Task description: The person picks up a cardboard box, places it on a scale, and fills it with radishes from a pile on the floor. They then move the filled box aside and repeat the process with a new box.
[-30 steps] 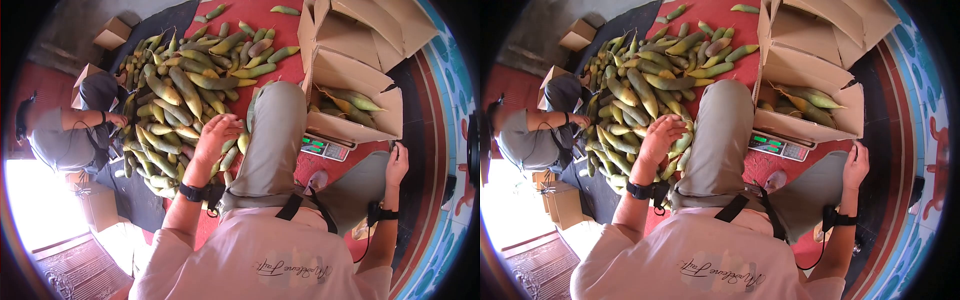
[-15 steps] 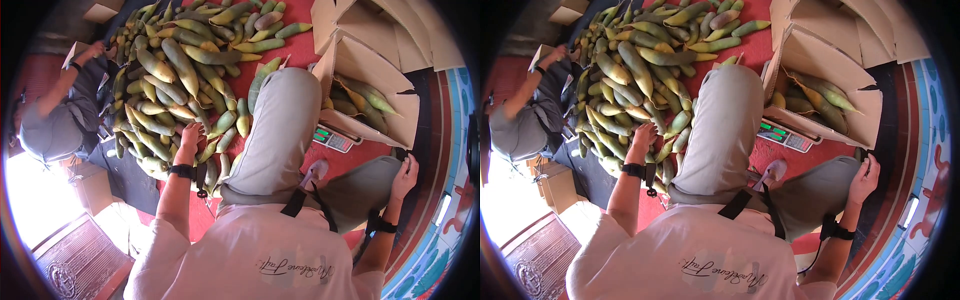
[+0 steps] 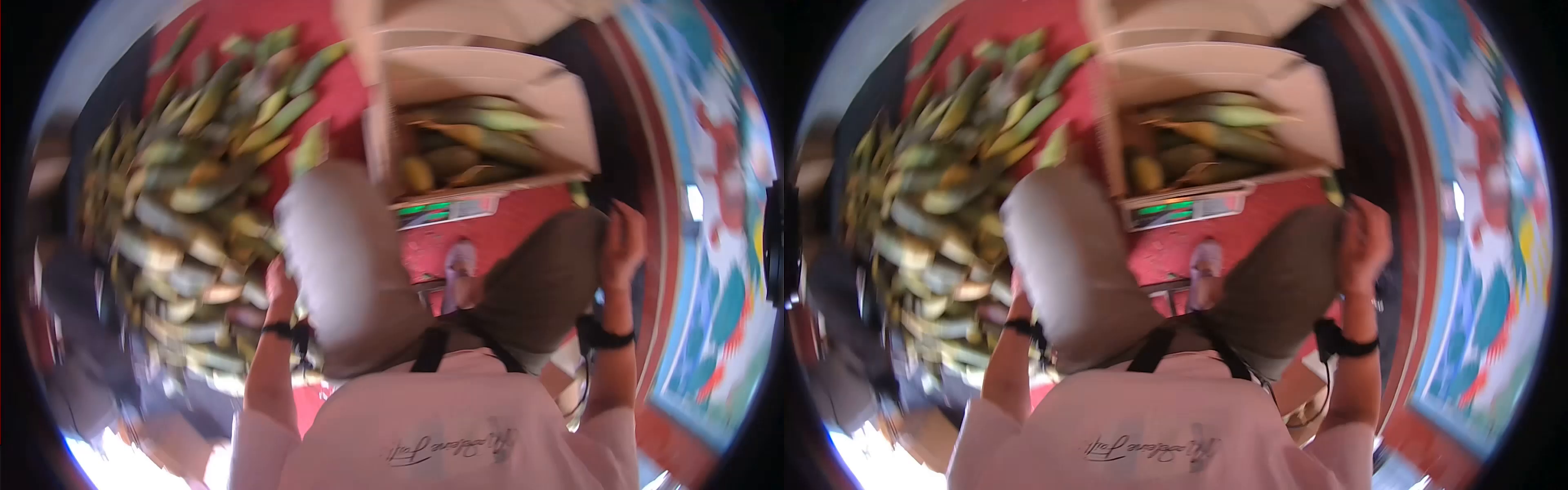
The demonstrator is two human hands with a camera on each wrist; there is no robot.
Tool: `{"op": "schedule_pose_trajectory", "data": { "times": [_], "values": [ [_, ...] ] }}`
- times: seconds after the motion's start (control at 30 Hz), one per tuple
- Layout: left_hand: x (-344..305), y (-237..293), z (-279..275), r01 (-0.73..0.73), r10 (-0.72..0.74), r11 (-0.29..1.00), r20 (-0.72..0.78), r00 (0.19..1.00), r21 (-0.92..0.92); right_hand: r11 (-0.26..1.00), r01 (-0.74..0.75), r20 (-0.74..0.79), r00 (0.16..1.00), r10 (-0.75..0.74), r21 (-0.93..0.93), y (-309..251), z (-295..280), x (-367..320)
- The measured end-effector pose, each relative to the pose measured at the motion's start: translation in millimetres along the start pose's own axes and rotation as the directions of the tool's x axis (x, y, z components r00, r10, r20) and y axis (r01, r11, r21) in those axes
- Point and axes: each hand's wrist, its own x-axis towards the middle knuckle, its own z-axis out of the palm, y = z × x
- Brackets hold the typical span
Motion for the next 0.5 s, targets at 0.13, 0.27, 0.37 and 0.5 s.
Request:
{"op": "schedule_pose_trajectory", "data": {
  "times": [0.13,0.27,0.37,0.5],
  "values": [
    [42.0,122.6,104.7,-0.184,0.146,0.98,0.348,0.926,0.078,1.0,0.01,-0.04,0.999,-0.01,0.01,4.3,-16.4,-9.5],
    [49.7,152.5,137.4,-0.29,0.167,0.94,0.498,0.851,0.18,1.0,-0.024,-0.096,0.995,0.026,0.02,-4.8,-21.8,-11.9],
    [40.4,152.8,129.7,-0.337,0.157,0.903,0.525,0.837,0.266,0.999,-0.014,-0.101,0.995,0.018,0.039,-8.0,-22.4,-18.6],
    [30.8,139.8,106.1,-0.36,0.14,0.851,0.496,0.857,0.383,0.99,0.086,-0.153,0.986,-0.069,0.108,-3.3,-13.4,-17.4]
  ]
}}
